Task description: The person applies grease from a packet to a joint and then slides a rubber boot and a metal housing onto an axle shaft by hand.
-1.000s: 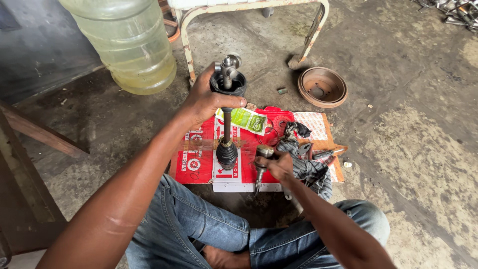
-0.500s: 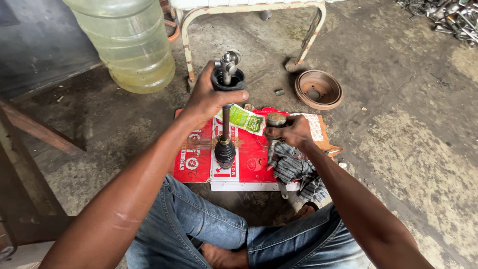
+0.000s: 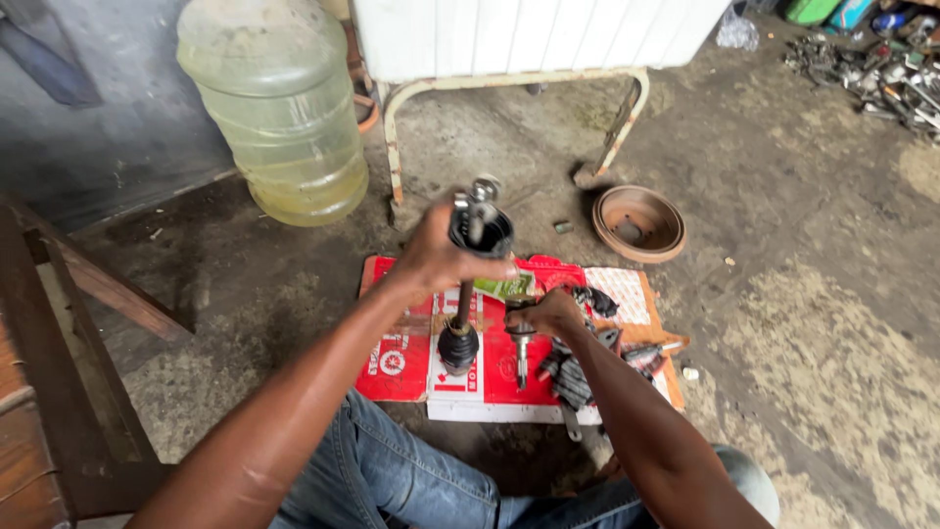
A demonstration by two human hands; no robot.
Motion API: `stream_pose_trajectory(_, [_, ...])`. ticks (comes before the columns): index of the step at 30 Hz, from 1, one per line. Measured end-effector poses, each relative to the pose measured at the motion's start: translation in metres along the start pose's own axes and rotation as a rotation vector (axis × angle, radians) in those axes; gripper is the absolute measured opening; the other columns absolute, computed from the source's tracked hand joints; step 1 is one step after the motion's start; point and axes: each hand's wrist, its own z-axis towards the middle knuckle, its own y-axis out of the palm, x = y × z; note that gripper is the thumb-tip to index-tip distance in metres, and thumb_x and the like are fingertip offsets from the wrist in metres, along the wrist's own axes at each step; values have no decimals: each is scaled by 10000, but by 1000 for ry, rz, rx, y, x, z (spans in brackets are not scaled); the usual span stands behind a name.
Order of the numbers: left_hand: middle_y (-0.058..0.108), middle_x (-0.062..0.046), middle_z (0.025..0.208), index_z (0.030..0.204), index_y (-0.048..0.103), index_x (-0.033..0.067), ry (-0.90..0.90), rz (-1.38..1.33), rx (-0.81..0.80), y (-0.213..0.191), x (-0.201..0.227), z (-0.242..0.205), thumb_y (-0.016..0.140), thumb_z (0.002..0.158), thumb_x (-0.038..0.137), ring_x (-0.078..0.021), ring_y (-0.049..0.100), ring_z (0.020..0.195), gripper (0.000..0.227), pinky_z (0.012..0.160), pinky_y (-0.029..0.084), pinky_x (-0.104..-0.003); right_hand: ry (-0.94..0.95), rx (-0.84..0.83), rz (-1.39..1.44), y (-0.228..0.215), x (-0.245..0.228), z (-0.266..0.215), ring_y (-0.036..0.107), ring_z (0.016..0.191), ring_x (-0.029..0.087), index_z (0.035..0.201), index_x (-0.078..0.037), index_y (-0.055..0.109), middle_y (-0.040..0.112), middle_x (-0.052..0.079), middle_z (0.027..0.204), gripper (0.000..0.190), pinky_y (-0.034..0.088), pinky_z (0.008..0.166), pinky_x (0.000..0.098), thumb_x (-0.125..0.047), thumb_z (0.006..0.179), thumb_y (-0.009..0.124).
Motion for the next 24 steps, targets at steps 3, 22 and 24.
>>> stream_pose_trajectory(3, [690,-49,1048,1107,608,105,81,42,48,4,-1,-10,978,513,269,-164,686,965,719,908,580,-338,-2,-57,-33,4,-9,4,760,901,266,1013,-30,804,792,159,998,727,599,826,383,-577,546,908])
stream_pose_trajectory(22, [674,-40,1060,1165,534,81,15,-1,5,6,-4,-13,964,546,160,-144,657,1008,758,943,537,-305,-16,-162,-309,40,-21,20,689,1171,264,1370,-75,593,710,115,1262,1084,553,997,393,-735,565,894])
stream_pose_trajectory(24, [672,-36,1091,1203,529,96,37,-22,13,7,-4,-11,969,545,159,-148,659,1035,794,960,536,-307,-104,-165,-281,31,-9,26,668,1143,262,1374,-80,601,672,123,1272,976,540,993,380,-636,637,919])
